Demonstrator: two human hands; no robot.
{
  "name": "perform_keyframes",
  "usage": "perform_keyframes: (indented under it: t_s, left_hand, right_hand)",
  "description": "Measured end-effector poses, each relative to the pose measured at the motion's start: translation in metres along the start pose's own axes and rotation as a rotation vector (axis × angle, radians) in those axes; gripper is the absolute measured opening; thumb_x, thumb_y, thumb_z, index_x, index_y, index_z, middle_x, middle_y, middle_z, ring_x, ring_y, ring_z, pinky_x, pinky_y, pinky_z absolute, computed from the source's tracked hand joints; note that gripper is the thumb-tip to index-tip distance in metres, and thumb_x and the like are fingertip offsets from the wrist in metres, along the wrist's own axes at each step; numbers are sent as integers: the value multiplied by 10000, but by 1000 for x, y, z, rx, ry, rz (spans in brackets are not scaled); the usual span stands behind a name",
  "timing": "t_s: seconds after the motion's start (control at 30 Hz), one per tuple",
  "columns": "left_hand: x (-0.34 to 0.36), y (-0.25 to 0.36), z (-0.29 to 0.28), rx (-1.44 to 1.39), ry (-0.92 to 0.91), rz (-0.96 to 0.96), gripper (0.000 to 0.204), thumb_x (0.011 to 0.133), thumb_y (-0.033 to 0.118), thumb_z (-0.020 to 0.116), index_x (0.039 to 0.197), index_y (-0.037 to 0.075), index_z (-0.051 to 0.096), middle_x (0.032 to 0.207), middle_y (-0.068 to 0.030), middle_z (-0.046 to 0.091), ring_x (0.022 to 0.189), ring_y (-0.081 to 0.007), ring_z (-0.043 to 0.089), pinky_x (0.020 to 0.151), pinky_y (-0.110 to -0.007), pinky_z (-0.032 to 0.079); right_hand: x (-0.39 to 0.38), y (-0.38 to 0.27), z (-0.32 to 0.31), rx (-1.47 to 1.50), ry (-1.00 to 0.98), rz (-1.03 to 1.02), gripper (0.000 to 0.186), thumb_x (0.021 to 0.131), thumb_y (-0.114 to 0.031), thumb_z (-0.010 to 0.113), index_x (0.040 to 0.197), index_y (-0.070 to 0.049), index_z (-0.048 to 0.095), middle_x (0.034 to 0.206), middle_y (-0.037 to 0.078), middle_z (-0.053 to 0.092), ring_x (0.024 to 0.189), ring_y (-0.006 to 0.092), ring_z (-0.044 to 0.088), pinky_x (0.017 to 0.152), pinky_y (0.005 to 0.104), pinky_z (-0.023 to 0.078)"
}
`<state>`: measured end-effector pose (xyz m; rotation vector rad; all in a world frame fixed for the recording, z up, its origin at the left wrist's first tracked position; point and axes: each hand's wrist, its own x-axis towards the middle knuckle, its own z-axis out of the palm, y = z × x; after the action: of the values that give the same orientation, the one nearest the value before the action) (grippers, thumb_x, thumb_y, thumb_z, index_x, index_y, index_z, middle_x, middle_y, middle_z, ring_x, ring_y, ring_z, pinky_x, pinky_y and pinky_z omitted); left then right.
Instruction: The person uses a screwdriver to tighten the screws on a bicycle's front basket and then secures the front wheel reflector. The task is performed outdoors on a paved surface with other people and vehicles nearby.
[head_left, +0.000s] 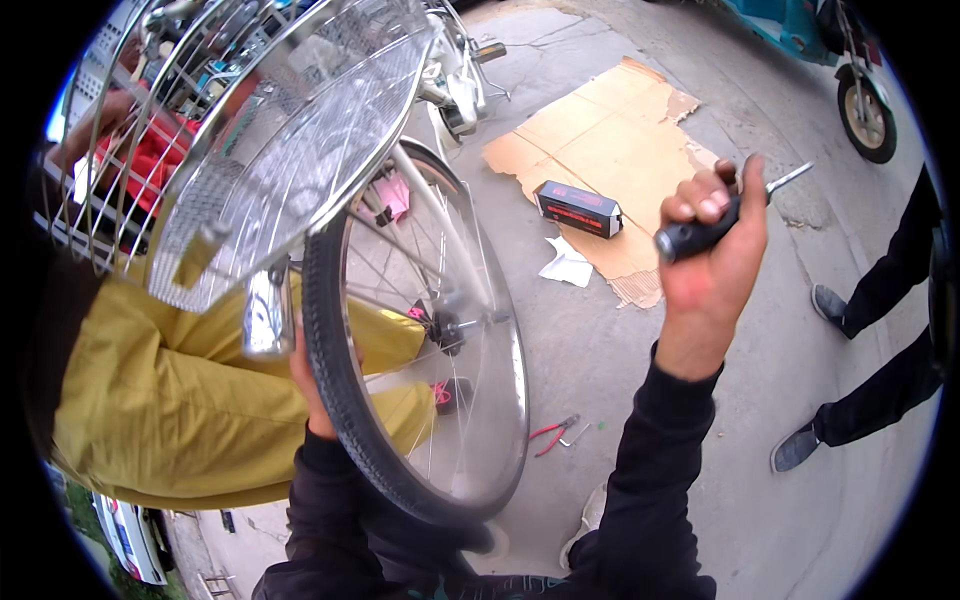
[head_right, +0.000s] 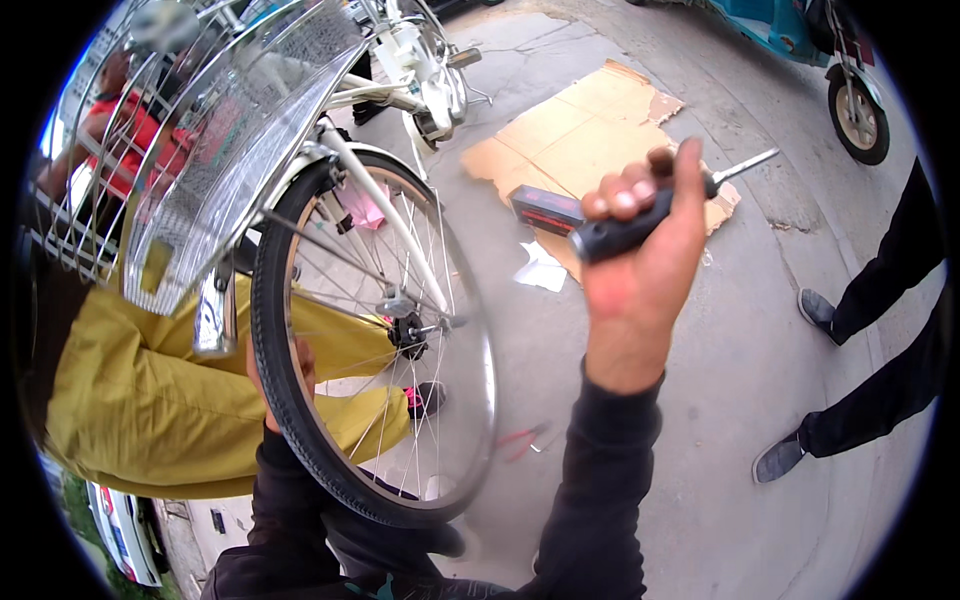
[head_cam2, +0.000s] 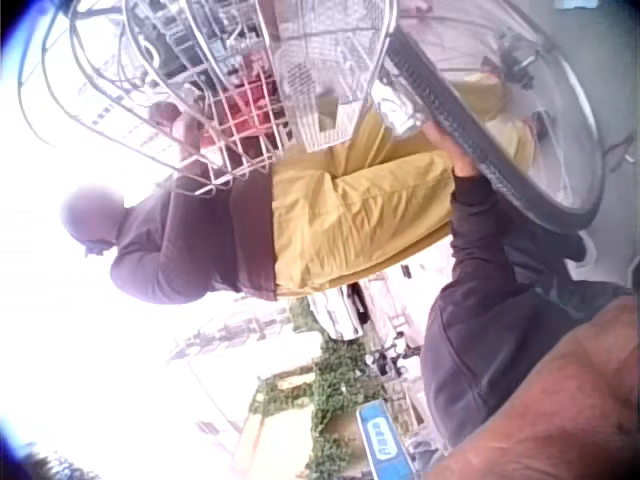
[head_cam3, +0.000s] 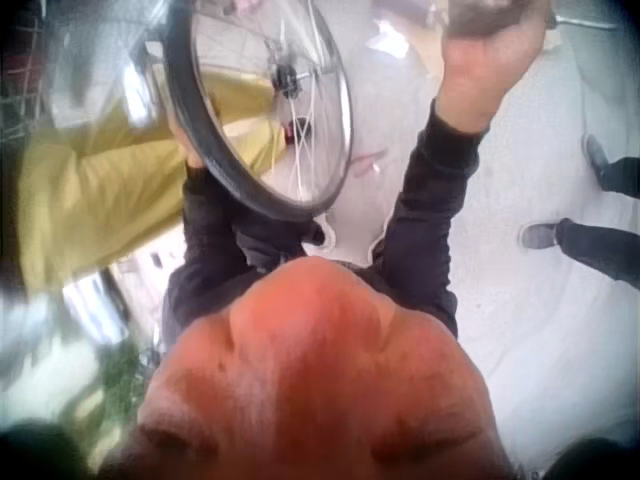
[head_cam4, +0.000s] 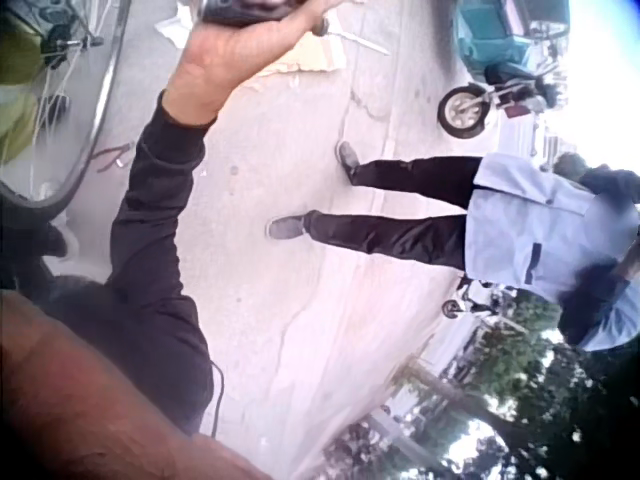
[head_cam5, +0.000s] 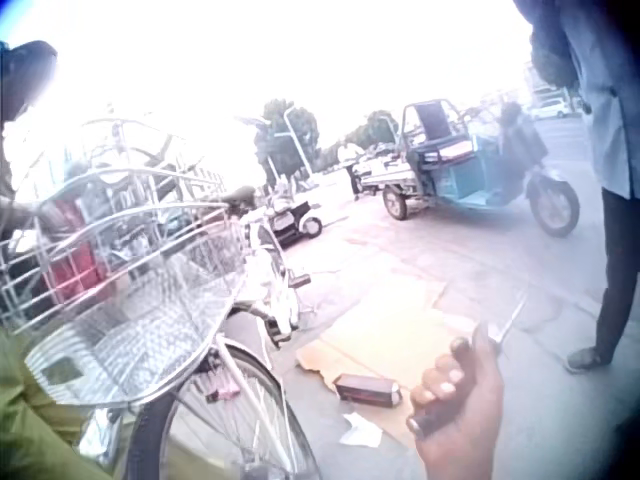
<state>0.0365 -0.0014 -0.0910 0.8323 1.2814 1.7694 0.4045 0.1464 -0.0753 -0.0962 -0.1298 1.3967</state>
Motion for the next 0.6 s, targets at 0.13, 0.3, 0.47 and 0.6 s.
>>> perform_keyframes:
  t_s: [0.13,0.3,0.47,0.6]
  left_hand:
    - [-18,-5,-27,53,-72,-190,281,993,326,442,868,114,579,649,6,500,531,-107,466,487,-255,383]
    - [-52,20,15,362,406,-386,301,997,283,465,738,132,489,621,17,475,490,-92,445,448,-275,348]
    - [-109,57,-37,878,229,-716,456,967,388,536,602,139,424,505,31,387,425,-90,362,399,-293,228]
    - [-193,87,-54,1689,-531,-567,551,909,467,528,656,-2,664,627,-227,615,631,-382,635,626,-484,463]
  right_hand:
    - [-16,5,-27,107,268,142,195,953,-255,619,884,-93,536,713,13,508,692,139,504,646,278,448]
    - [-44,2,-91,35,750,361,106,925,-126,611,884,-54,545,789,53,561,713,145,572,618,273,518]
    - [-143,-38,-134,-175,956,596,165,918,-197,643,892,-61,553,761,50,571,605,130,559,491,263,470]
    - [-275,-82,-158,-643,966,762,183,908,-233,641,845,-79,564,671,37,540,526,146,526,436,283,429]
